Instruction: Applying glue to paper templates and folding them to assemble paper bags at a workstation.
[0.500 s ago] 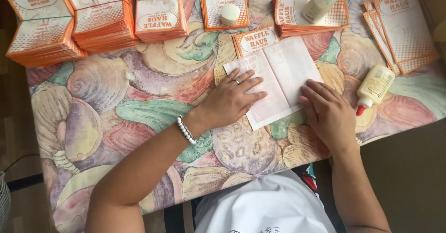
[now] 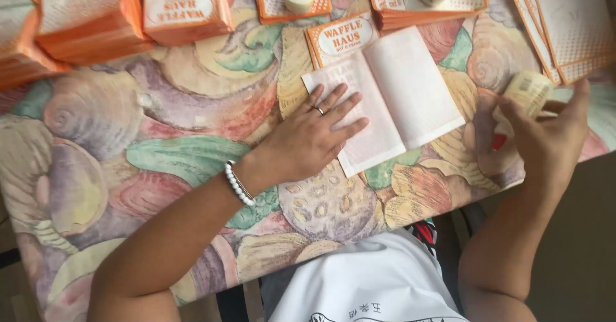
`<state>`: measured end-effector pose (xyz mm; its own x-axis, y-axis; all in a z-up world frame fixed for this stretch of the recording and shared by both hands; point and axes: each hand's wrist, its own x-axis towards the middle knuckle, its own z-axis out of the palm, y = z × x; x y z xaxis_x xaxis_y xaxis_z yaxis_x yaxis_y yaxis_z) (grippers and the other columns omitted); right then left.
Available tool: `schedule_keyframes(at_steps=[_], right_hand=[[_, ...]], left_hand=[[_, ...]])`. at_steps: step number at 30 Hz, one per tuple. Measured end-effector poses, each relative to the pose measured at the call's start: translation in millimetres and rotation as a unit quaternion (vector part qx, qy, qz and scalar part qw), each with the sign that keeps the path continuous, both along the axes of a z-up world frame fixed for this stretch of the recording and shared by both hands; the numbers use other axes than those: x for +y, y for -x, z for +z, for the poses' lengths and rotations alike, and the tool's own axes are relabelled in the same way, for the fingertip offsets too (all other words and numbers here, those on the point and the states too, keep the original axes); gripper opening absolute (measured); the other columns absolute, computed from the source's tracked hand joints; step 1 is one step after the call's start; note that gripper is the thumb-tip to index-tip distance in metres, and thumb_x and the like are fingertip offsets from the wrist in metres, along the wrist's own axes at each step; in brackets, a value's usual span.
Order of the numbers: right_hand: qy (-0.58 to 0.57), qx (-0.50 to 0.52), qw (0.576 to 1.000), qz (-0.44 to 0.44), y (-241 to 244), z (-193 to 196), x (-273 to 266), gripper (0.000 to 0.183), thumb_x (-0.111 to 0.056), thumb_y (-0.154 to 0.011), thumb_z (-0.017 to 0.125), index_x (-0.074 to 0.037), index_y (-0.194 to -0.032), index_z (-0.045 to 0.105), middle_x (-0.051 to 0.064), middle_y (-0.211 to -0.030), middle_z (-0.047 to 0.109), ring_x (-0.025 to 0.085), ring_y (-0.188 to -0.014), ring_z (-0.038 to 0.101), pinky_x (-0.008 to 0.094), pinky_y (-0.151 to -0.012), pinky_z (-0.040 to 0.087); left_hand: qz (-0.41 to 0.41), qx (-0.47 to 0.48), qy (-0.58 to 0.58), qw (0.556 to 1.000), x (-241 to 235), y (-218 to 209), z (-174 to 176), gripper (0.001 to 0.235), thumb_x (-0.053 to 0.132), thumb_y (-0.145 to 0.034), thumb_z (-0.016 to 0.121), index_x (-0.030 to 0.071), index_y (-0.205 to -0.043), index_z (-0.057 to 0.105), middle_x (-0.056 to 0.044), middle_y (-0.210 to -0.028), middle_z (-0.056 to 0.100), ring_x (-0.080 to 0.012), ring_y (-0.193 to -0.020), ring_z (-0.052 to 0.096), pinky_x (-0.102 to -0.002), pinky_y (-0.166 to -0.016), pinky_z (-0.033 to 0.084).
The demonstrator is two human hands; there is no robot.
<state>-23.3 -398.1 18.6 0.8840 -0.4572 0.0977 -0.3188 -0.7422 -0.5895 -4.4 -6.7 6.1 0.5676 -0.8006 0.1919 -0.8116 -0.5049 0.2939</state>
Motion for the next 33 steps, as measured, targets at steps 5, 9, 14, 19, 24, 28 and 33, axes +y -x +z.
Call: schedule_keyframes(at_steps=[5,9,14,19,24,28,33], right_hand=[[-0.186,0.025,0.982,0.032,-5.3,11.9,-0.4,0.067,-0.016,-0.095,0.089,0.002,-0.141,0.043,0.011,-0.111,0.068,0.019,-0.090,0.072,0.032,-0.059,0.060],[-0.463,-0.110,0.879,-0.031,-3.5,-31.1,-40.3,0.017,-0.013,-0.092,0.078,-0.008,-0.100,0.064,-0.004,-0.081,0.057,0.007,-0.069,0.062,0.021,-0.061,0.050],[-0.692,-0.160,0.703,0.034,28.8,-13.5,16.9,0.040,-0.040,-0.082,0.092,-0.016,-0.103,0.069,0.001,-0.085,0.064,0.009,-0.073,0.058,0.018,-0.058,0.044],[-0.428,-0.260,0.864,0.055,51.6,-9.7,82.5,0.061,-0.047,-0.090,0.083,-0.004,-0.125,0.058,0.009,-0.094,0.062,0.021,-0.081,0.071,0.037,-0.080,0.069],[-0.288,-0.261,0.902,0.186,72.0,-7.1,137.1,0.049,-0.007,-0.094,0.079,0.014,-0.131,0.054,0.030,-0.106,0.066,0.042,-0.096,0.074,0.046,-0.090,0.065],[-0.277,-0.204,0.922,0.179,75.8,-9.4,153.9,0.036,-0.014,-0.092,0.082,0.007,-0.113,0.063,0.017,-0.100,0.067,0.032,-0.093,0.076,0.039,-0.083,0.065],[-0.304,-0.154,0.923,0.178,79.3,-2.9,173.8,0.031,-0.008,-0.089,0.080,0.007,-0.110,0.063,0.019,-0.102,0.071,0.026,-0.093,0.071,0.037,-0.087,0.064]], left_hand=[[0.007,-0.012,-0.022,1.000,-0.5,4.0,-1.1,0.053,0.040,-0.107,0.047,0.016,-0.154,0.047,-0.021,-0.165,0.027,-0.0410,-0.154,0.024,-0.059,-0.126,0.014],[0.024,-0.061,-0.010,0.998,-2.5,8.3,0.8,0.050,0.035,-0.106,0.056,0.015,-0.152,0.052,-0.020,-0.164,0.032,-0.0425,-0.151,0.031,-0.059,-0.125,0.019],[0.012,-0.019,0.003,1.000,-6.5,10.9,-4.3,0.046,0.030,-0.109,0.046,0.011,-0.150,0.052,-0.022,-0.162,0.036,-0.0412,-0.151,0.029,-0.059,-0.124,0.020],[0.012,-0.007,-0.037,0.999,-6.9,10.2,-6.1,0.060,0.046,-0.107,0.043,0.014,-0.158,0.040,-0.021,-0.166,0.027,-0.0393,-0.154,0.021,-0.057,-0.126,0.014],[0.025,0.012,-0.065,0.997,-8.2,10.7,1.0,0.063,0.054,-0.104,0.044,0.026,-0.160,0.039,-0.022,-0.168,0.006,-0.0398,-0.156,0.005,-0.068,-0.123,0.006],[0.032,-0.005,-0.043,0.999,-8.0,10.9,-4.4,0.062,0.054,-0.103,0.047,0.026,-0.158,0.043,-0.022,-0.168,0.013,-0.0416,-0.156,0.012,-0.067,-0.123,0.009],[0.030,-0.004,-0.036,0.999,-7.0,10.6,-6.2,0.063,0.055,-0.104,0.047,0.025,-0.159,0.043,-0.023,-0.167,0.014,-0.0446,-0.155,0.014,-0.068,-0.124,0.010]])
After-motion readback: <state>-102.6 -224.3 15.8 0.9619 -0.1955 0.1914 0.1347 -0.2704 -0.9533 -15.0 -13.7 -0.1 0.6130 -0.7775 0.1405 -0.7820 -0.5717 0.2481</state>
